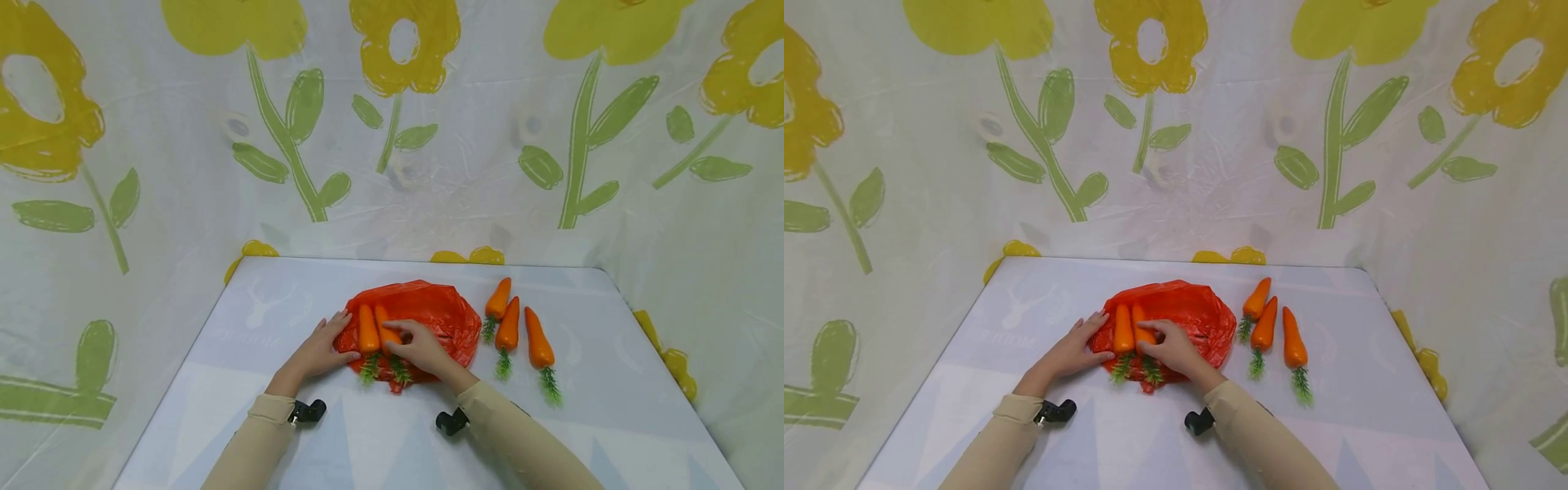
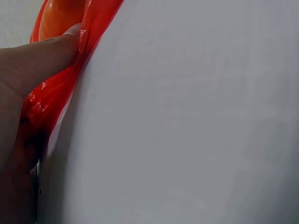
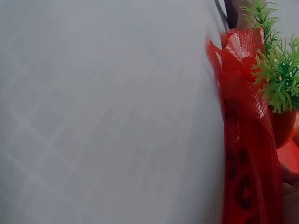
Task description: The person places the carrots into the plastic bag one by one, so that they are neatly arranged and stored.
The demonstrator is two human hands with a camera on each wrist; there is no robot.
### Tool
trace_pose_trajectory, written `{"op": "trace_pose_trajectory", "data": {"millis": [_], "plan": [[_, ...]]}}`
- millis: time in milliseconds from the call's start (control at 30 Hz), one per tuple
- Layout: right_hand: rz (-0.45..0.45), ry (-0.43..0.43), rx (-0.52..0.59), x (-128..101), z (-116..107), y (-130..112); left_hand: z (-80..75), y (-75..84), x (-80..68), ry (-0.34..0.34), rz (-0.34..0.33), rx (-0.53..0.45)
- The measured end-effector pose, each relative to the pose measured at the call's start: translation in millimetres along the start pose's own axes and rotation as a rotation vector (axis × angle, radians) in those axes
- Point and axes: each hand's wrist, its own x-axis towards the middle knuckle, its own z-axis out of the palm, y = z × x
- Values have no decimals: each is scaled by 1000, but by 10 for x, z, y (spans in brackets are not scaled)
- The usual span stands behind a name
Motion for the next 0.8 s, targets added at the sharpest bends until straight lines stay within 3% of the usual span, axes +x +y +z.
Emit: {"op": "trace_pose_trajectory", "data": {"millis": [800], "plan": [[8, -21, 3, -13, 18, 2, -13, -14, -11, -4, 28, 11]]}}
